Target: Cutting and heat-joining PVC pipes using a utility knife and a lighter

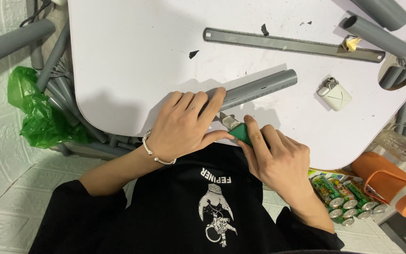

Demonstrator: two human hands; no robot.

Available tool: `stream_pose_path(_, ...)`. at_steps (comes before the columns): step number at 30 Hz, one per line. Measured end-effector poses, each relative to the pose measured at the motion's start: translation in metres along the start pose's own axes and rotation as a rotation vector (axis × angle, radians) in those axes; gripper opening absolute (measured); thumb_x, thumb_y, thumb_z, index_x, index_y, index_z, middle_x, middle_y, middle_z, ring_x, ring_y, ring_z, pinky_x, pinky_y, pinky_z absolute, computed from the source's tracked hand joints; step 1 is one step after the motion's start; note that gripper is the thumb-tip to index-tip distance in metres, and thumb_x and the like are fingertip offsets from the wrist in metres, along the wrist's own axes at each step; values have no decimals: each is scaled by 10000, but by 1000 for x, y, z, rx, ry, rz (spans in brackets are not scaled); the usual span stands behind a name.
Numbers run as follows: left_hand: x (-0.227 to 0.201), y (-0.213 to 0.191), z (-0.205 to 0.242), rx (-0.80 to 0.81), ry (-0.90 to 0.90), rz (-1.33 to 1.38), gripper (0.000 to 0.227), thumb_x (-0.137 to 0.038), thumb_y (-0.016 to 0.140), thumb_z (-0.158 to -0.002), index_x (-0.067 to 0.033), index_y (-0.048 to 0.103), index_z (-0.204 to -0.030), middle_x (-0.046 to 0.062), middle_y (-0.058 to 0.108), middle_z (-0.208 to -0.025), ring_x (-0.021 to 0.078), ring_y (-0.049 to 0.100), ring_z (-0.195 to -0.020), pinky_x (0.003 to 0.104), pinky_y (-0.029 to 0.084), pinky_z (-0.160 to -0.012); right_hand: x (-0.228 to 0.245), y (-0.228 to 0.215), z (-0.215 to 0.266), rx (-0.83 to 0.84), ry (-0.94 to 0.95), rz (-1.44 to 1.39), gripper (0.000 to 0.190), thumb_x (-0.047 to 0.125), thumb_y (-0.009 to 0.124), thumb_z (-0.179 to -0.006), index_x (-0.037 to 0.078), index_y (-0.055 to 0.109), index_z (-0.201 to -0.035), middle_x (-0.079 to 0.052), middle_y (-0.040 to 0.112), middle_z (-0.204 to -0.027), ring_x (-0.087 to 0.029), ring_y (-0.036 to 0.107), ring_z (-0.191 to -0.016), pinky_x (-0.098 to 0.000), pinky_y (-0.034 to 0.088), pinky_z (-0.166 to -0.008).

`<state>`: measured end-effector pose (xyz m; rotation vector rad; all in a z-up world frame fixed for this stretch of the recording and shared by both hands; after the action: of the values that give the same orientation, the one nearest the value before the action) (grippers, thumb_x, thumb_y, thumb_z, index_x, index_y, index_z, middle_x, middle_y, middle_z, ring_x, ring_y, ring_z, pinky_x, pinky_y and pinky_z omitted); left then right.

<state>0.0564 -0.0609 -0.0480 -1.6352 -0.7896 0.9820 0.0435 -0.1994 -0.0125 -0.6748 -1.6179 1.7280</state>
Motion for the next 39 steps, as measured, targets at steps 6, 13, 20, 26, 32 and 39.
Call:
stream_pose_path(6, -1, 3, 3, -10, 5, 4, 861, -851, 428, -1028, -102, 650, -1390, 22, 587, -934, 169, 547, -751, 299, 438, -717, 2, 1, 2, -10, -7, 59, 423, 451, 649, -1117, 102, 695, -1352, 35, 534, -834, -81, 500, -576, -259, 301, -443)
stream_pose_path(13, -1, 3, 2, 0, 7, 1, 868, -864, 438, -1022, -101, 639, -1384, 24, 579, -935, 168, 535, -738, 300, 428, -709, 3, -5, -1, 2, -24, 115, 429, 466, 656, -1118, 107, 699, -1349, 36, 520, -818, -85, 481, -570, -260, 297, -449)
stream_pose_path(20, 4, 5, 0, -3, 4, 106, 863, -833, 476, -1011, -66, 637, -1372, 37, 612, -954, 186, 580, -750, 313, 461, -713, -4, -5, -5, 21, -51, 33, 422, 446, 664, -1113, 108, 682, -1365, 28, 495, -801, -110, 477, -547, -283, 317, -432)
stream_pose_path(26, 9, 14, 0, 39, 35, 171, 834, -812, 585, -976, -89, 625, -1391, 13, 614, -947, 169, 577, -676, 307, 485, -631, -14, -4, -11, 143, -39, -43, 447, 438, 584, -1100, 121, 640, -1411, 32, 543, -809, -126, 570, -549, -306, 359, -373)
stream_pose_path(32, 19, 19, -7, 132, 32, 210, 562, -472, 833, -944, -153, 605, -1346, 39, 547, -1090, 163, 595, -610, 308, 545, -449, -20, -14, -26, 262, -118, -105, 451, 460, 602, -1076, 118, 560, -1367, -3, 562, -866, -177, 550, -464, -330, 377, -327)
stream_pose_path(39, 27, 4, -9, -76, 114, 129, 451, -445, 955, -857, -194, 705, -1135, -30, 622, -1017, 164, 600, -885, 298, 526, -802, -21, -30, -40, 42, -274, 206, 324, 309, 756, -1097, 215, 647, -1387, 35, 603, -980, -117, 530, -691, -245, 363, -449)
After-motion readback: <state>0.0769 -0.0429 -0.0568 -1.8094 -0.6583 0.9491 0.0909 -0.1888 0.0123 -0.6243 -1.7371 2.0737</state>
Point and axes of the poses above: each hand's wrist, its own z-axis away from the middle knuckle, its own y-axis out of the palm, x = y × z, the point moved 9 cm from there along -z, towards the middle knuckle
